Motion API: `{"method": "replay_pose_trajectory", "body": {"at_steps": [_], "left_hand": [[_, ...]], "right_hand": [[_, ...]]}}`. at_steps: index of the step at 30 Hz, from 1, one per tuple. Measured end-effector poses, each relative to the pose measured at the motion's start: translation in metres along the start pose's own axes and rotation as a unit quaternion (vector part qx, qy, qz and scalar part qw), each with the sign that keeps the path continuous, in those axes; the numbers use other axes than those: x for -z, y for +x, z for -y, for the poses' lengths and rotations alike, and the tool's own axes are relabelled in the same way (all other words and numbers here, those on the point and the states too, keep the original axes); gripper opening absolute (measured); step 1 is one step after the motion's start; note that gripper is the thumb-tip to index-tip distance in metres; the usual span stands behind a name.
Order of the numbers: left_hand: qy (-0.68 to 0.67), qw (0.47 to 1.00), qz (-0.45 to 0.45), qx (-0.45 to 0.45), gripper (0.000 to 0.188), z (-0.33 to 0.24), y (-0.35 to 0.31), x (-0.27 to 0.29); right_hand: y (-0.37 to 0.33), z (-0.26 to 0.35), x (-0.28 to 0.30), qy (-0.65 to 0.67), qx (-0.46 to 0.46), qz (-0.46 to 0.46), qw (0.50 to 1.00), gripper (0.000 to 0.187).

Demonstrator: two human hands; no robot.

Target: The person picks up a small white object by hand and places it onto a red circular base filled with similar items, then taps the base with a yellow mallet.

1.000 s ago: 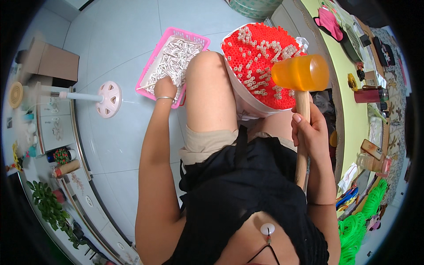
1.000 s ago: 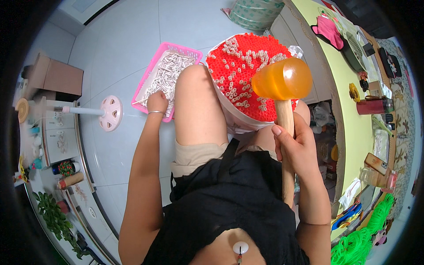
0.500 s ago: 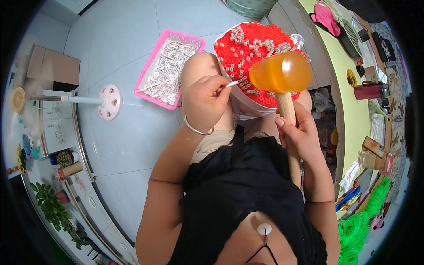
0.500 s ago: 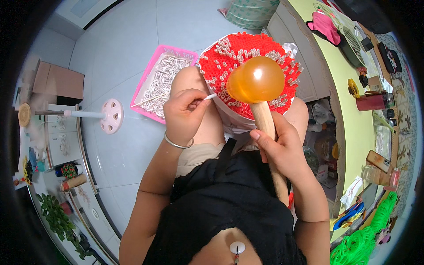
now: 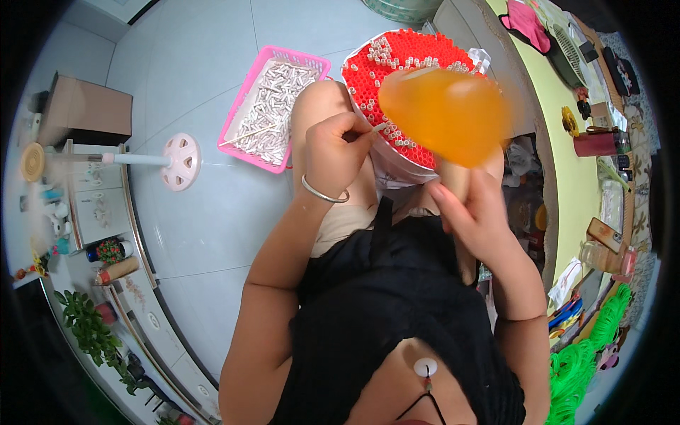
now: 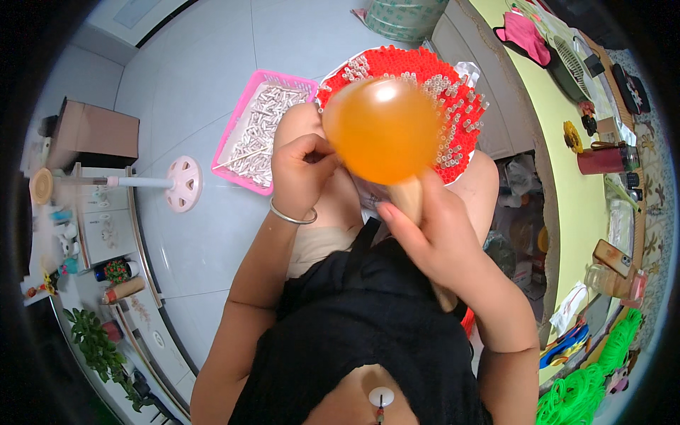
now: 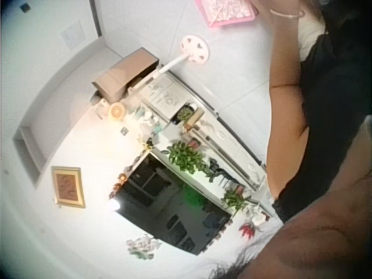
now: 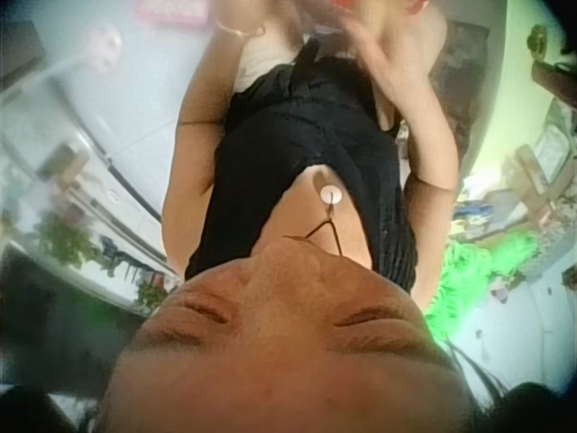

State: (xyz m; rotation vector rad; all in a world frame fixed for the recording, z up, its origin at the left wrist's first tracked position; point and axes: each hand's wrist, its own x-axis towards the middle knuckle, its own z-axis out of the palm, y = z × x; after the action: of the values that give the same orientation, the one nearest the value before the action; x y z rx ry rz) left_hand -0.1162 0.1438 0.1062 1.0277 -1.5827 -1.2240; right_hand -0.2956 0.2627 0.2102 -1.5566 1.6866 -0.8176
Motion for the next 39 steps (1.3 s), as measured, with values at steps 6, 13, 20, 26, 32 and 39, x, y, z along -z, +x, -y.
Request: {"method": "replay_pose_trajectory", "body": {"at_steps": [6,13,20,26,32,39], "left_hand": [[-0.065,0.997,0.017,0.047,0.007,0.0,0.008,0.004],[-0.126,0.992,0.009,0.025,0.007,-0.005,-0.01,-0.003],[-0.108,0.994,-0.002,0.006,0.007,0.004,-0.008,-0.014],[-0.149,0.985,0.007,0.091,0.005,-0.007,-0.005,-0.012],[-0.158,0.977,0.016,0.143,0.004,-0.007,-0.004,-0.015],[-0.194,0.979,-0.021,0.064,0.01,0.005,-0.011,0.0]], "right_hand": [[0.024,0.001,0.014,0.007,-0.093,0.005,0.996,0.03],[-0.001,0.0,0.018,0.219,-0.156,-0.004,0.963,0.028],[-0.008,-0.008,0.017,0.211,-0.16,0.013,0.964,0.028],[-0.011,0.006,0.021,0.14,-0.076,0.023,0.987,0.032],[0.012,-0.022,0.003,-0.036,-0.034,0.023,0.999,0.035],[-0.011,-0.005,0.027,0.266,-0.119,-0.07,0.954,0.025]]}}
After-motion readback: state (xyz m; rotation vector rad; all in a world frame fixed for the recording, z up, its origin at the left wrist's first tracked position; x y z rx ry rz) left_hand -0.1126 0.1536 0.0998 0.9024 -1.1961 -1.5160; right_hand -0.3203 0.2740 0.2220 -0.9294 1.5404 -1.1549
